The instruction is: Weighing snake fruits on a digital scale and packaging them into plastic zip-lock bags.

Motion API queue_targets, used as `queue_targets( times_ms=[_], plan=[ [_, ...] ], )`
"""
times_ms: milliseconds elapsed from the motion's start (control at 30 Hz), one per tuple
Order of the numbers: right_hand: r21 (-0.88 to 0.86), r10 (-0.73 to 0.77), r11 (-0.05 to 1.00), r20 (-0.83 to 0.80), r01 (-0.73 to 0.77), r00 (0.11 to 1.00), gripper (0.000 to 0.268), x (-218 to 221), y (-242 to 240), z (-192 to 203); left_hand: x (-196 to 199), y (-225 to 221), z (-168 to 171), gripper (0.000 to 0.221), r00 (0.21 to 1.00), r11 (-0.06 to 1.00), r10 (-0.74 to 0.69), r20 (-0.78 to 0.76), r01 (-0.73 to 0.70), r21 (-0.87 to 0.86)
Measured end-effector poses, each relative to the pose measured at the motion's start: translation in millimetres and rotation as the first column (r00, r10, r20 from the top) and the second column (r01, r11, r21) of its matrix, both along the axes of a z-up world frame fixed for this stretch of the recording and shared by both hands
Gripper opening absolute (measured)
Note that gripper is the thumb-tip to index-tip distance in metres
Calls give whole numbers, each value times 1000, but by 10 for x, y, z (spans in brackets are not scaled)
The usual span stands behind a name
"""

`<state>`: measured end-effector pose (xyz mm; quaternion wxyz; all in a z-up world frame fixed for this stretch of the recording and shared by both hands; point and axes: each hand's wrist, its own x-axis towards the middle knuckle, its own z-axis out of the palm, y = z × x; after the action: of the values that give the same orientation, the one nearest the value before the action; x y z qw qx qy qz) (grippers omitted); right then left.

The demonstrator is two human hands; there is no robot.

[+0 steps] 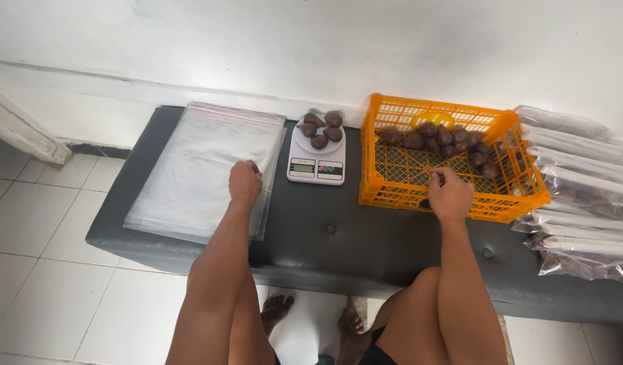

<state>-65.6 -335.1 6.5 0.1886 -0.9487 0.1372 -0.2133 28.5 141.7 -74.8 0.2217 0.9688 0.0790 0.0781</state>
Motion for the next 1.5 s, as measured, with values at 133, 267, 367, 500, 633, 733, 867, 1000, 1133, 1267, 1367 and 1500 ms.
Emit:
queue_targets(
  times_ms=[133,267,367,500,633,733,867,1000,1133,1267,1367,1500],
  plan=[
    [6,19,1000,16,-19,1000,13,18,-15,-23,-43,133,95,17,998,963,56,36,-45,-264],
    [-7,22,1000,25,-21,999,13,28,-40,-63,-367,154,547,16,993,927,112,33,-93,-363],
    [-11,25,1000,29,-25,999,12,39,-64,-89,-523,182,757,17,994,964,94,48,-79,-256],
    [-3,50,999,68,-50,996,11,-14,-3,-4,-748,221,1159,17,994,997,15,108,-23,75],
    [109,118,981,328,-161,937,18,-38,202,193,-1048,354,1551,20,974,958,-125,191,68,277],
    [20,214,963,545,-268,811,24,-156,576,477,-1370,469,1954,27,928,902,-300,220,201,382],
    [20,519,765,573,-643,634,41,-390,1308,783,-1878,564,2400,30,778,844,-529,340,442,303],
    [234,766,437,409,-869,496,92,-502,1815,802,-2203,602,2507,39,670,764,-632,389,621,173],
    [374,853,177,403,-910,331,34,-395,2001,186,-2174,698,2263,40,653,757,-631,418,636,150],
    [382,783,334,395,-861,479,6,-415,2092,5,-1918,805,1961,27,713,855,-517,473,406,322],
    [411,694,460,387,-787,608,16,-450,2150,60,-1934,493,2116,26,659,870,-477,582,260,418],
    [524,614,500,347,-690,709,39,-699,2276,392,-2270,-227,2374,38,540,834,-521,661,487,260]
  ],
)
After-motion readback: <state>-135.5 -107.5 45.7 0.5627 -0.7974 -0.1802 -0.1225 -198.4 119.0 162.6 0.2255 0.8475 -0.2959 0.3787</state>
